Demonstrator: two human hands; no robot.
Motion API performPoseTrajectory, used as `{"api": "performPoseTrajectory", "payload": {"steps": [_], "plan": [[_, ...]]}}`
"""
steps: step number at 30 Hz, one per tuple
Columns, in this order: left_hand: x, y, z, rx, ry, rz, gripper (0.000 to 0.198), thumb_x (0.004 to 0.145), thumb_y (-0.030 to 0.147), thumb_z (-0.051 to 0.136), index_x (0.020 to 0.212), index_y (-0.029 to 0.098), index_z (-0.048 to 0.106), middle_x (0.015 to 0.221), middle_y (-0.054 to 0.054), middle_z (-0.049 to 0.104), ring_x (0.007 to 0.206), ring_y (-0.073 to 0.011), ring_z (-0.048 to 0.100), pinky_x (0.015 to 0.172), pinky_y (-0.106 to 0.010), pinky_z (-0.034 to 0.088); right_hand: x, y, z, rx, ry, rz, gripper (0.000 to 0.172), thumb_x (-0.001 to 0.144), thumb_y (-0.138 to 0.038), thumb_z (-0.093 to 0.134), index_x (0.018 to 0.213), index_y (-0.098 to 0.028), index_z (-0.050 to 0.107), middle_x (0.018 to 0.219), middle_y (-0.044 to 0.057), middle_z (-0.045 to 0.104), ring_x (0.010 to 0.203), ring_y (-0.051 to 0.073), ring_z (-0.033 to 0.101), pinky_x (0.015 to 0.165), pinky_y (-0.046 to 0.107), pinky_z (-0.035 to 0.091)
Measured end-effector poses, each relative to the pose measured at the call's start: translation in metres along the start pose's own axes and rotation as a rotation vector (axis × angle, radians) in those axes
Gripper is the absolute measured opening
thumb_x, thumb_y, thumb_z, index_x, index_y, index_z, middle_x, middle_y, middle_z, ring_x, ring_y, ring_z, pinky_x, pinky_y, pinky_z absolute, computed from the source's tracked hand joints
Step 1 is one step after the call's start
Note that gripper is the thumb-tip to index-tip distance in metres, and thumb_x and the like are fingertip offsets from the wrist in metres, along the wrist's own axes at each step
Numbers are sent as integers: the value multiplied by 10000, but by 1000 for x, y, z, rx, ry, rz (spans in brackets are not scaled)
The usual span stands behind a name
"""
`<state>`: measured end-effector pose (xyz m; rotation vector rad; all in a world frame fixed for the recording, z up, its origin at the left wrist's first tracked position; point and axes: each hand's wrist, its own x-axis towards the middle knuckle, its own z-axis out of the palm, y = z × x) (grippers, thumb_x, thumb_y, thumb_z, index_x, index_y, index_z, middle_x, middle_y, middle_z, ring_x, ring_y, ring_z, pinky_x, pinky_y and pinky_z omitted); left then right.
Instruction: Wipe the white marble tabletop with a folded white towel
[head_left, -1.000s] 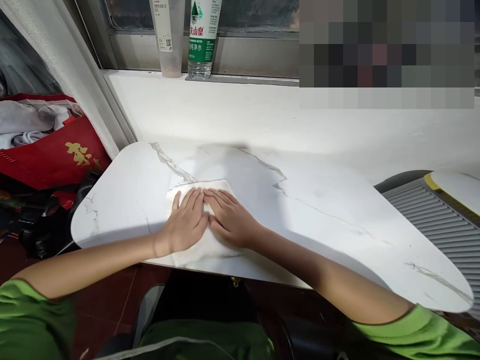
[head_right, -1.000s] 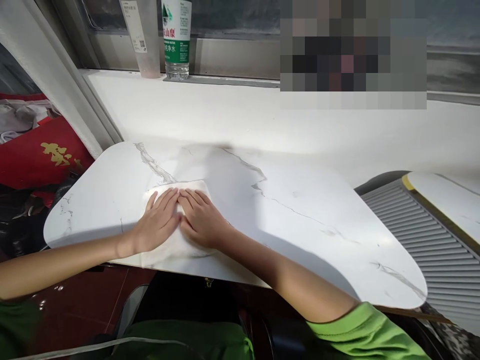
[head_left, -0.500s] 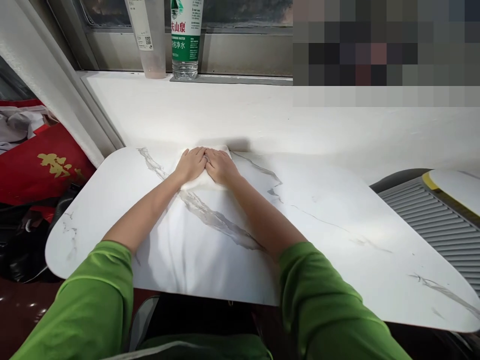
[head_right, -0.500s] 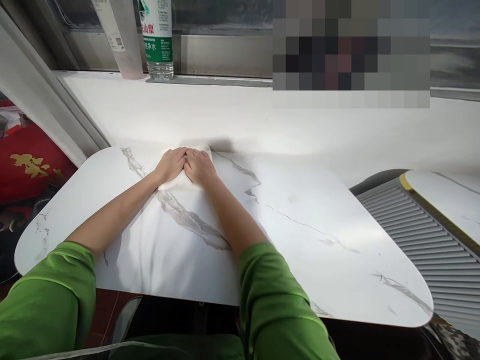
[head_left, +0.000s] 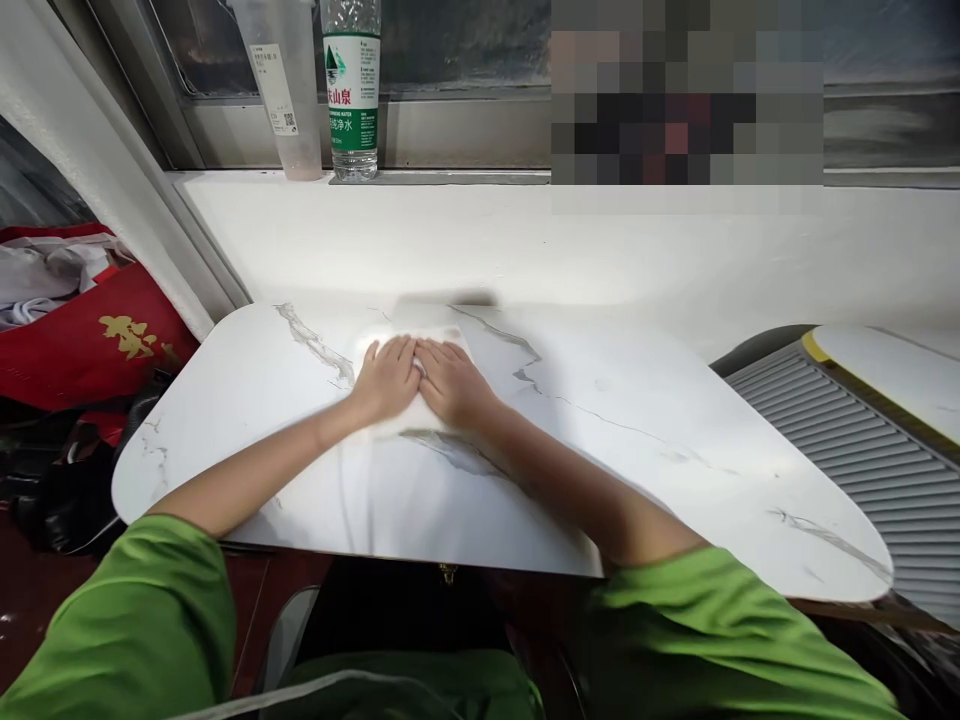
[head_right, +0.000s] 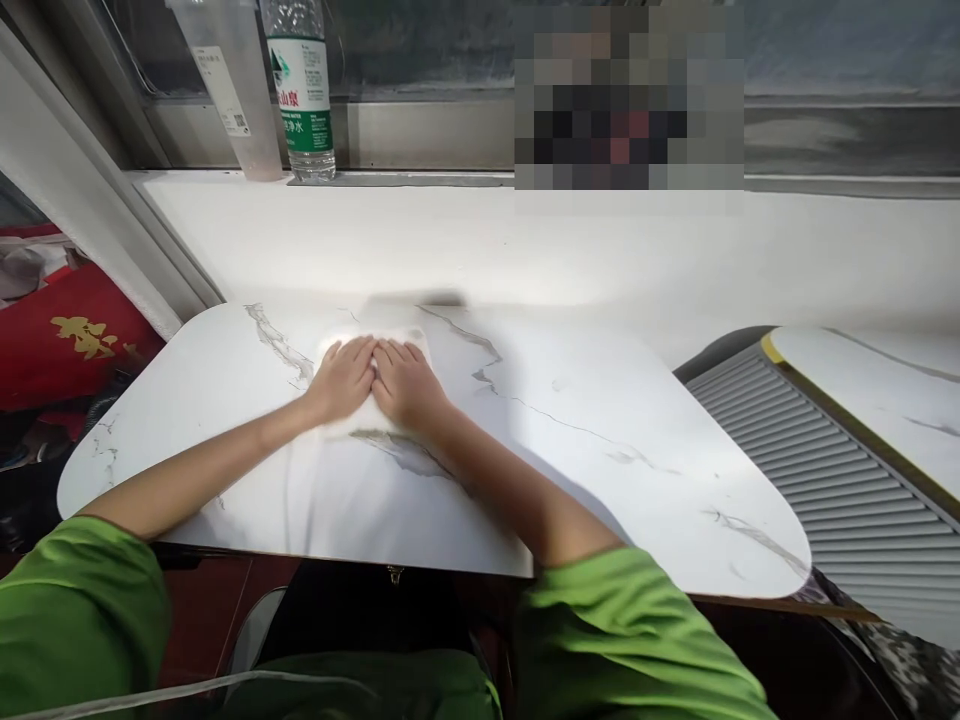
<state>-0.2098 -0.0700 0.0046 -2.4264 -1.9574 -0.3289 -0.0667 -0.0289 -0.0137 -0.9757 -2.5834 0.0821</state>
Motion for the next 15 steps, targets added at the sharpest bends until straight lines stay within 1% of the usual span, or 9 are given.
{"api": "performPoseTrajectory", "payload": {"steps": [2,4,5,7,8,9,11,13,15], "plan": [[-36,22,-4,33,34,39,503,970,197,302,1426,32,436,1506,-196,456,1408,-298,406,1170,-516,275,-38,-15,-9,3,-8,-53,548,908,-210,323,1376,20,490,1458,229,501,1386,321,429,1168,515,308],[-69,41,-8,45,13,116,519,980,242,307,1421,1,437,1506,-223,443,1406,-335,402,1166,-547,273,-74,-29,-19,7,-8,-131,547,910,-223,329,1386,0,481,1467,226,490,1414,317,395,1174,544,303],[-82,49,-10,42,-1,137,529,987,262,301,1432,4,427,1515,-223,432,1416,-339,391,1174,-549,259,-90,-35,-23,17,-4,-156,548,902,-224,342,1384,-6,483,1467,225,490,1419,319,389,1175,549,308],[-99,60,-14,19,-41,190,551,997,286,287,1459,5,393,1539,-221,396,1452,-336,341,1200,-546,216,-112,-45,-31,28,9,-152,548,883,-220,365,1380,-25,487,1465,225,491,1421,322,389,1169,560,324],[-102,63,-15,5,-59,211,559,998,286,280,1471,4,375,1549,-219,379,1470,-329,310,1212,-540,193,-118,-48,-33,34,16,-133,546,872,-214,375,1374,-35,494,1457,224,500,1416,324,397,1164,562,334],[-102,65,-15,-10,-76,229,564,996,281,277,1478,1,360,1557,-218,364,1484,-320,280,1221,-532,175,-121,-50,-35,39,22,-110,540,864,-209,383,1364,-45,502,1445,221,513,1409,324,409,1159,563,343],[-92,65,-12,-37,-100,240,565,985,264,279,1483,5,351,1566,-211,350,1500,-302,242,1232,-517,156,-119,-47,-36,51,35,-69,518,853,-201,392,1332,-54,524,1414,217,544,1387,324,436,1154,554,357],[-72,63,-7,-60,-114,211,556,977,248,280,1475,18,364,1571,-200,346,1503,-284,237,1235,-507,158,-108,-37,-35,58,42,-32,490,854,-195,389,1297,-53,544,1392,213,563,1360,324,461,1151,538,361],[-45,59,-1,-80,-116,159,544,980,233,262,1468,19,372,1573,-189,349,1499,-265,253,1237,-497,156,-90,-21,-32,57,47,15,470,868,-192,371,1279,-51,551,1380,211,572,1334,322,480,1142,523,364]]}}
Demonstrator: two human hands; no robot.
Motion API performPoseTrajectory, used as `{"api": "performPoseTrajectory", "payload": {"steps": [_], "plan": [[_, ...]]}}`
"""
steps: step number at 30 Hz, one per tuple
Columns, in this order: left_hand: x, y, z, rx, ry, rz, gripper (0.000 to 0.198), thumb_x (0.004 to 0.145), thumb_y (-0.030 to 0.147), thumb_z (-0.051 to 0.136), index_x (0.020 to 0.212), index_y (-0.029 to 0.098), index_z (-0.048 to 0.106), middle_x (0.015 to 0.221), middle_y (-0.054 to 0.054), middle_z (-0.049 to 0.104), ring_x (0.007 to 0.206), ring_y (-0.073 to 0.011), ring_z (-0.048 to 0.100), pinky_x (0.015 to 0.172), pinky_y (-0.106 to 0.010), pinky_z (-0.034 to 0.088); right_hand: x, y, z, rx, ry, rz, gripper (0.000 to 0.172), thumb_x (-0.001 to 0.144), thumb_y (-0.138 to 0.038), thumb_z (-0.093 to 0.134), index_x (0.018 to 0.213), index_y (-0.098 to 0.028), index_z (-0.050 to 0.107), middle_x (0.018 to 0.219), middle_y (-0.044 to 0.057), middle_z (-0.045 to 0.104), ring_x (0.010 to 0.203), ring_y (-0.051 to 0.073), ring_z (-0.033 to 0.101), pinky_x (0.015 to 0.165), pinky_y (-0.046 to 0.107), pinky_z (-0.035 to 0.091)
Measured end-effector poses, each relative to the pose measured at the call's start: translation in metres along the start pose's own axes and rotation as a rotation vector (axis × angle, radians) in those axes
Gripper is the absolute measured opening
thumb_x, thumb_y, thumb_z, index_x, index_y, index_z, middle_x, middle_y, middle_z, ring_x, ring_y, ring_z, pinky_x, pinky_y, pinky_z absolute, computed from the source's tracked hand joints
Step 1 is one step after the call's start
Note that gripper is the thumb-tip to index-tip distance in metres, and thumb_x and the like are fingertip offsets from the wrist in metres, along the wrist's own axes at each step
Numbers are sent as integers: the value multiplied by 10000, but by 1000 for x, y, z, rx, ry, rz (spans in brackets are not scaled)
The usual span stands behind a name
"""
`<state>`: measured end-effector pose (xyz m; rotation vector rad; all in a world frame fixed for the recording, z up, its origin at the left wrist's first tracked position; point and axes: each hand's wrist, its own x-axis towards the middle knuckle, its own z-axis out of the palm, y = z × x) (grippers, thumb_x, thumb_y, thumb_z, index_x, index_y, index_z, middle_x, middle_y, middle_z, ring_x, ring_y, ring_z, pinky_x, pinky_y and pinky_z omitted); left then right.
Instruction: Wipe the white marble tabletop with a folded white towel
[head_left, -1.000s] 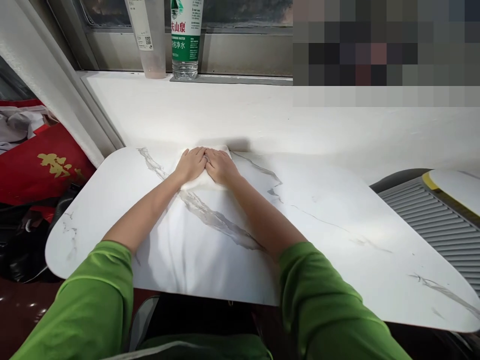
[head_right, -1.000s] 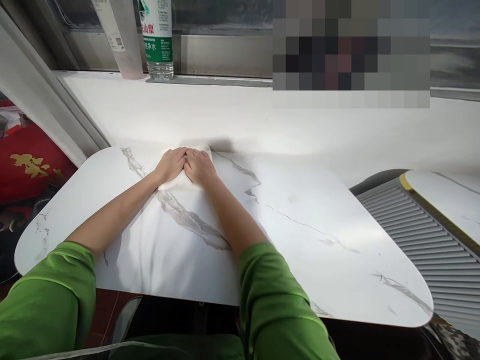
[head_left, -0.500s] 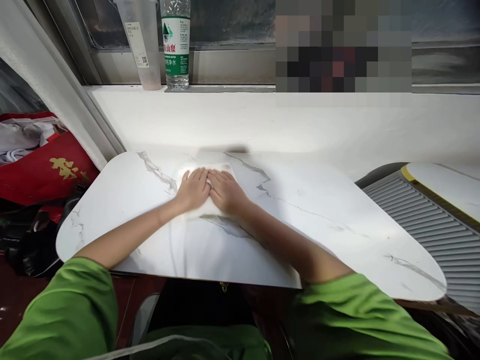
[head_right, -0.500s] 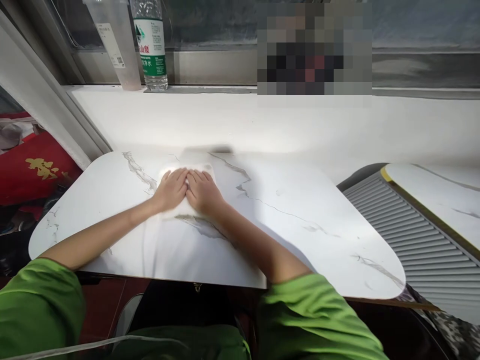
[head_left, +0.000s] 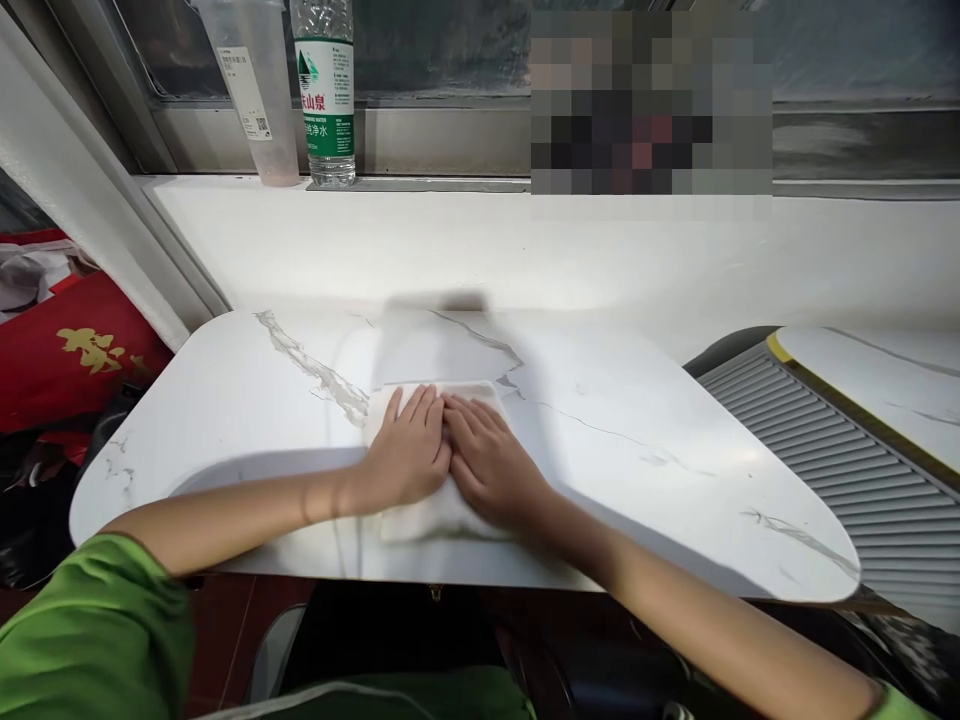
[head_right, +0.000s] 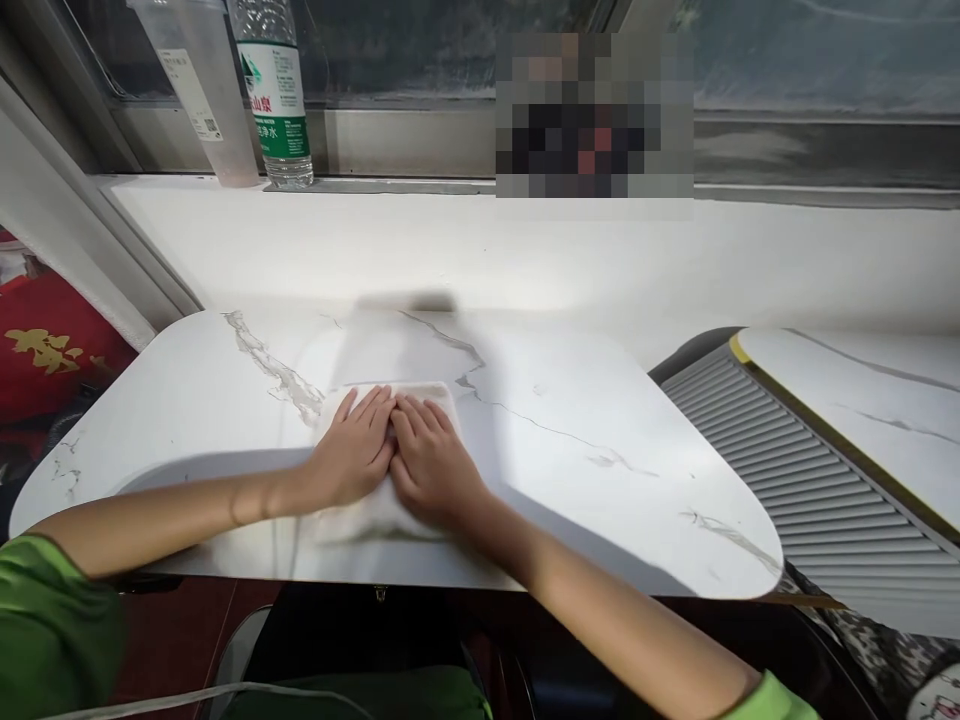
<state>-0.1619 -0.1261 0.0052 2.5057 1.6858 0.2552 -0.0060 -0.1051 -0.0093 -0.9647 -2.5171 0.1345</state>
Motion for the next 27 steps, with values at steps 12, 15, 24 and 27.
{"api": "performPoseTrajectory", "payload": {"steps": [12,15,24,27], "plan": [[142,-67,5,25,59,2,496,997,215,261,1436,29,401,1549,-176,400,1456,-221,336,1223,-425,169,107,105,25,-61,32,132,392,863,-190,331,1173,-114,559,1190,180,648,1131,309,558,1037,465,397],[141,-67,6,35,71,-4,505,1008,228,257,1454,27,379,1558,-174,386,1469,-223,315,1224,-431,164,106,106,27,-54,56,138,389,880,-202,325,1183,-135,560,1224,169,646,1154,304,555,1042,469,390],[81,-14,8,54,47,6,536,1002,259,251,1474,28,357,1574,-178,354,1480,-248,298,1228,-479,166,39,76,6,-89,18,35,470,921,-235,318,1297,-53,534,1374,209,576,1296,309,499,1098,495,378],[54,25,12,26,15,12,576,992,277,260,1485,-13,330,1577,-209,328,1496,-288,252,1228,-565,107,-7,68,-8,-63,34,-33,482,933,-248,313,1339,-87,518,1378,185,580,1324,302,489,1107,506,388]]}}
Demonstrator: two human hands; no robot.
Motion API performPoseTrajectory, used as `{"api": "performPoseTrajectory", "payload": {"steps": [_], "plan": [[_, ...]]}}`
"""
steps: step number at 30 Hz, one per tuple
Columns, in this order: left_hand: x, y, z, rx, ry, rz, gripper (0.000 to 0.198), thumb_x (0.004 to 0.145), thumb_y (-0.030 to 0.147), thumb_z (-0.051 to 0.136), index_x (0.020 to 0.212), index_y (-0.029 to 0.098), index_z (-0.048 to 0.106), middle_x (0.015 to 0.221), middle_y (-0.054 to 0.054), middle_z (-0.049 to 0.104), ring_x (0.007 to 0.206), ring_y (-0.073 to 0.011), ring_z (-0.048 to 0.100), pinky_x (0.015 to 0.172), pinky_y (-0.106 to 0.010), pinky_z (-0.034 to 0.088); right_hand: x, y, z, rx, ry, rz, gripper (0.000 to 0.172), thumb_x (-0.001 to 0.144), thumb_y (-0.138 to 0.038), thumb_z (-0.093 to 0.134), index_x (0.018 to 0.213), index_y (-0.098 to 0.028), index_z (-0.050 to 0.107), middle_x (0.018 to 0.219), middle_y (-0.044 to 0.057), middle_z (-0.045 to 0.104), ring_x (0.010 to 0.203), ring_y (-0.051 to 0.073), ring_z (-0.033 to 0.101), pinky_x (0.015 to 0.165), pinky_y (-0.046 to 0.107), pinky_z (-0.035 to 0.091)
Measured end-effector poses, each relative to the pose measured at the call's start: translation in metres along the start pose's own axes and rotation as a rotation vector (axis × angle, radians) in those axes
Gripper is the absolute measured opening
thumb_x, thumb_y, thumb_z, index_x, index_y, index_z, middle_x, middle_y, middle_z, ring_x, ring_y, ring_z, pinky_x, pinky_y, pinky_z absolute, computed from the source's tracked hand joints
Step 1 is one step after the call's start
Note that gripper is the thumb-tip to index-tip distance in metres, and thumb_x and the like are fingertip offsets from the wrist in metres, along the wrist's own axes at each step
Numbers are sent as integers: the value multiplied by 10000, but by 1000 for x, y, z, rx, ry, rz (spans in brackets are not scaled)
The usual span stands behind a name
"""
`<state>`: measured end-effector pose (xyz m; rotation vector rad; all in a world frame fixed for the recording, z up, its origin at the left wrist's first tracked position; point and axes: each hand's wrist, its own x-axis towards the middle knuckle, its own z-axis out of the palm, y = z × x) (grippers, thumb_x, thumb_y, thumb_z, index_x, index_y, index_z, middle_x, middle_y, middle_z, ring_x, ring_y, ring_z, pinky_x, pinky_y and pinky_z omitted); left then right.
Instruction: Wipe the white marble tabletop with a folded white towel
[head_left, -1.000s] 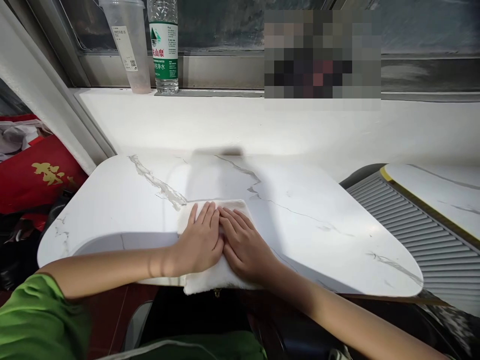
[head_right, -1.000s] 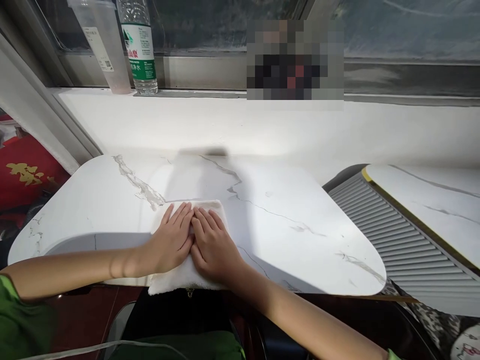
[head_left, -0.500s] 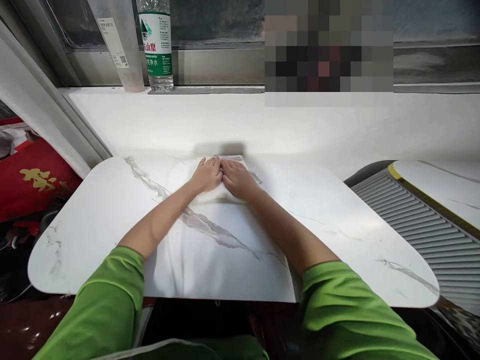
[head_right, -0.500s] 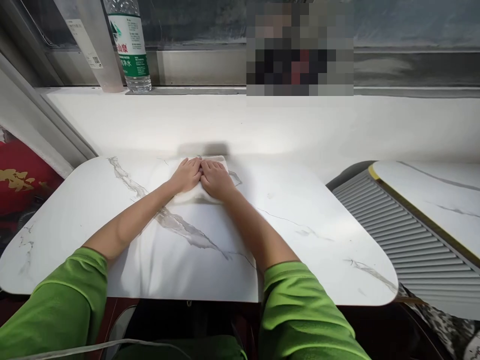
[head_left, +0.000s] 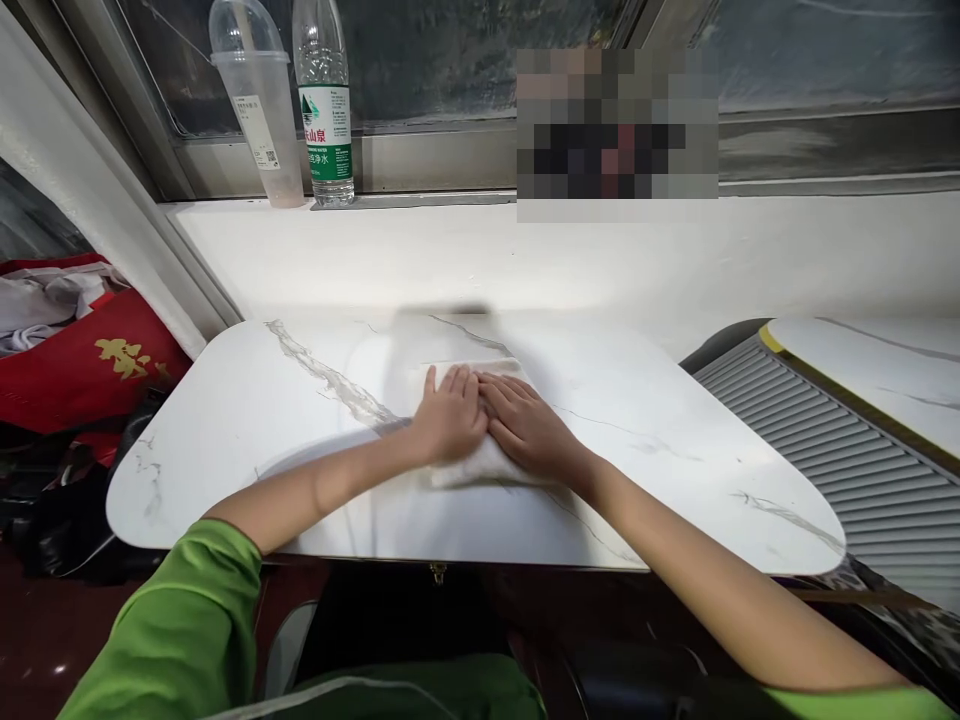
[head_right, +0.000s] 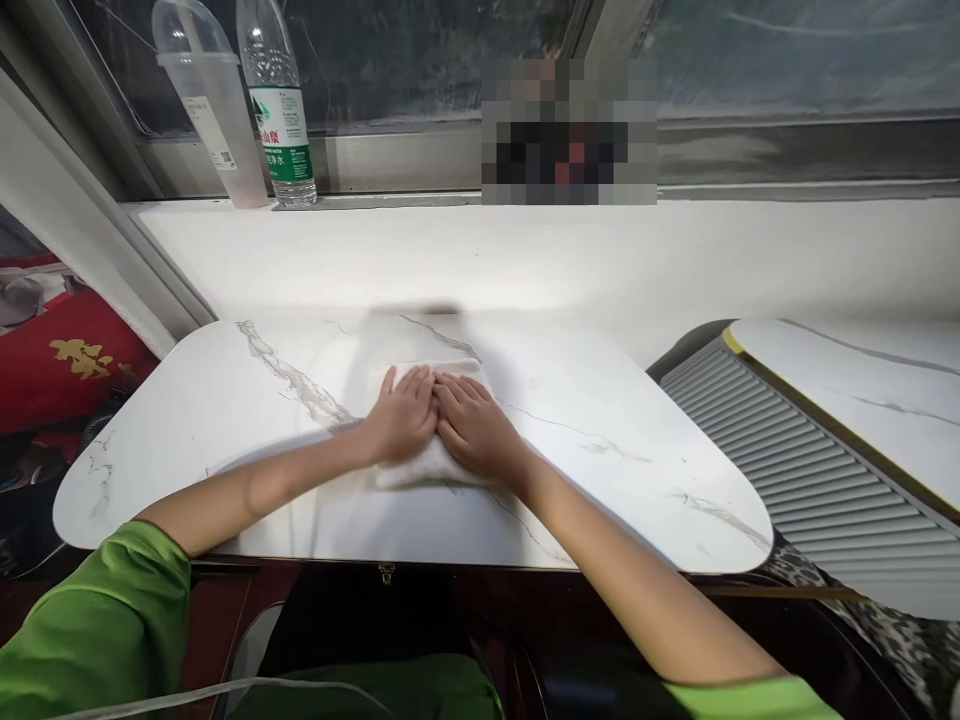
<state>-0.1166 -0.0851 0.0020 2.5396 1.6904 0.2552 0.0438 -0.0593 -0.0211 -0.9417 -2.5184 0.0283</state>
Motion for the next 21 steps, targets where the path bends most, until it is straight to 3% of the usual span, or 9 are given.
{"api": "performPoseTrajectory", "payload": {"steps": [5,10,14,21], "plan": [[-17,62,9,-79,-12,100,606,972,293,287,1471,-44,353,1589,-224,284,1516,-340,155,1212,-653,50,-72,2,-27,9,33,44,528,928,-280,362,1442,-187,441,1402,147,569,1336,303,491,1076,535,432],[5,89,16,-147,-32,131,573,976,269,281,1474,-2,363,1589,-201,308,1514,-311,186,1228,-622,71,-93,24,-40,-20,19,198,520,900,-269,375,1407,-234,482,1335,132,614,1272,317,543,1033,555,459],[39,83,19,-157,-50,97,565,983,251,268,1485,2,337,1591,-202,305,1505,-297,221,1235,-594,56,-73,49,-37,-12,27,247,516,837,-197,371,1320,-230,549,1300,123,634,1228,320,569,1019,560,457],[119,27,20,-160,-32,31,555,990,273,278,1486,43,369,1603,-140,312,1513,-273,189,1252,-493,88,9,95,-19,-45,38,286,450,817,-190,378,1205,-132,597,1184,161,680,1107,319,608,973,482,479]]}}
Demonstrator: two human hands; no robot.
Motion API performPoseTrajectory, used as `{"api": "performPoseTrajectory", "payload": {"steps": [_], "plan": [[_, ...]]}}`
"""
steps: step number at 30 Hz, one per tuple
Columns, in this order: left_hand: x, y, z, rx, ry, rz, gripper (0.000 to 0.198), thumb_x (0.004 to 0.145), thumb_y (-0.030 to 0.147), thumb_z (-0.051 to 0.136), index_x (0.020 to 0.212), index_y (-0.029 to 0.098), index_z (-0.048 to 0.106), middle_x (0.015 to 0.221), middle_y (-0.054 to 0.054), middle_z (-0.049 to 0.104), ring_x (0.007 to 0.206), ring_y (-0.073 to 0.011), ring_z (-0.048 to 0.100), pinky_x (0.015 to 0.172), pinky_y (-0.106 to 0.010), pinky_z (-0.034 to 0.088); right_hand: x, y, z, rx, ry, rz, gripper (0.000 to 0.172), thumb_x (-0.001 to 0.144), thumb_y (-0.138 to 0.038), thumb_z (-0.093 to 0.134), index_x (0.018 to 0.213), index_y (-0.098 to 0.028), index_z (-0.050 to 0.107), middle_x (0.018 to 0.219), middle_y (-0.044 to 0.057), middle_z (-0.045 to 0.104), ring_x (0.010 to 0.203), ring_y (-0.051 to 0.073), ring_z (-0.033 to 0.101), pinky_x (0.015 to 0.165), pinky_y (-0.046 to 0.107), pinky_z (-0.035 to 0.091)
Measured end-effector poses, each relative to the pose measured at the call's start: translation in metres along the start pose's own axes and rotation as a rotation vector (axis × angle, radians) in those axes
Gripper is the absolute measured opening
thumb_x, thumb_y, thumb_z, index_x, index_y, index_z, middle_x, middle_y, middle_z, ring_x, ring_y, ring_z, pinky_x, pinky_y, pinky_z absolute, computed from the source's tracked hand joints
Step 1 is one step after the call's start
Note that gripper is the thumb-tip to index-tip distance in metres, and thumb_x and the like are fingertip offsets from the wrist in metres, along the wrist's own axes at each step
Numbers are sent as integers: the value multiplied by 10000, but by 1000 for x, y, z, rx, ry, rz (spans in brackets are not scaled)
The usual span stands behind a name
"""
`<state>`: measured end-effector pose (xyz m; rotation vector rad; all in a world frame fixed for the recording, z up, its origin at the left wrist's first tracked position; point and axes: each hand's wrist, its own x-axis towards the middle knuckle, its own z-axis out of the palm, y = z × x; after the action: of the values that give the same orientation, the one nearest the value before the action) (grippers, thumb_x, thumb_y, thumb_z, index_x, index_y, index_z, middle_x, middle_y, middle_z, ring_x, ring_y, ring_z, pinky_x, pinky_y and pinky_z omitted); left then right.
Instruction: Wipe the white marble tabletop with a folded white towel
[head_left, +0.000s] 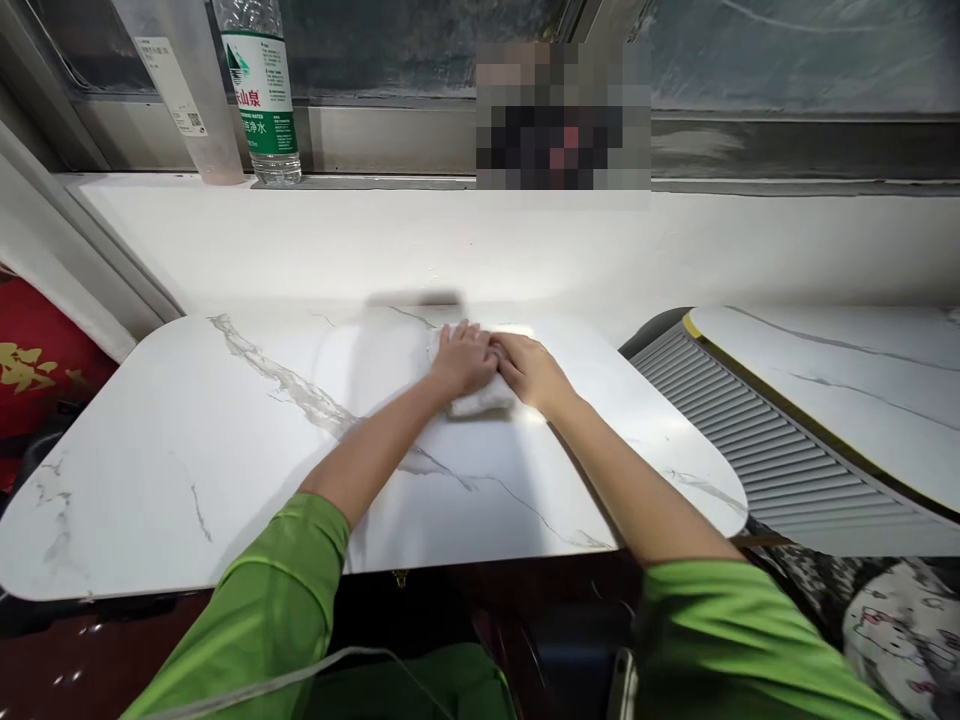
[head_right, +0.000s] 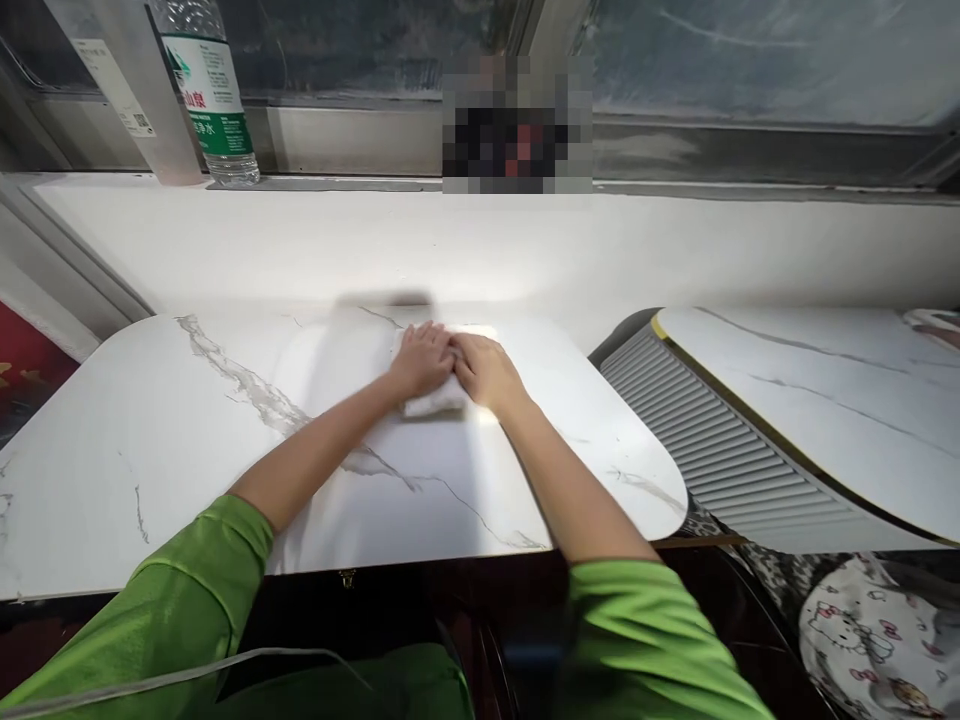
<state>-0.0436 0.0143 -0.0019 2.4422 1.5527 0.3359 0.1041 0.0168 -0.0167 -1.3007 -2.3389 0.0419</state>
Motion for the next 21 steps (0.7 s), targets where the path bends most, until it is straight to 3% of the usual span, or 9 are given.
{"api": "performPoseTrajectory", "payload": {"steps": [4,8,14,21], "plan": [[13,-18,-5,6,37,-73,534,1005,260,249,1486,69,378,1600,-113,327,1505,-255,214,1252,-461,111,30,2,11,-16,-2,37,445,794,-149,376,1171,-151,613,1160,145,695,1074,297,621,936,443,492],[4,-18,-6,8,12,-54,533,1015,281,246,1499,87,358,1613,-104,300,1512,-234,201,1253,-447,99,22,-2,15,-36,7,2,442,837,-180,346,1190,-122,606,1179,162,689,1079,308,625,937,449,491],[-33,1,-2,11,-12,43,512,1015,301,259,1482,128,378,1602,-92,330,1502,-225,233,1246,-455,114,-32,-20,8,-87,56,3,458,868,-234,323,1223,-96,578,1265,187,649,1168,341,589,1010,516,457],[-89,72,11,29,-73,87,539,1026,323,249,1501,83,332,1612,-144,287,1514,-282,191,1237,-528,108,-123,-32,-30,-75,64,6,413,892,-220,346,1239,-138,554,1283,165,634,1212,332,576,994,522,482]]}}
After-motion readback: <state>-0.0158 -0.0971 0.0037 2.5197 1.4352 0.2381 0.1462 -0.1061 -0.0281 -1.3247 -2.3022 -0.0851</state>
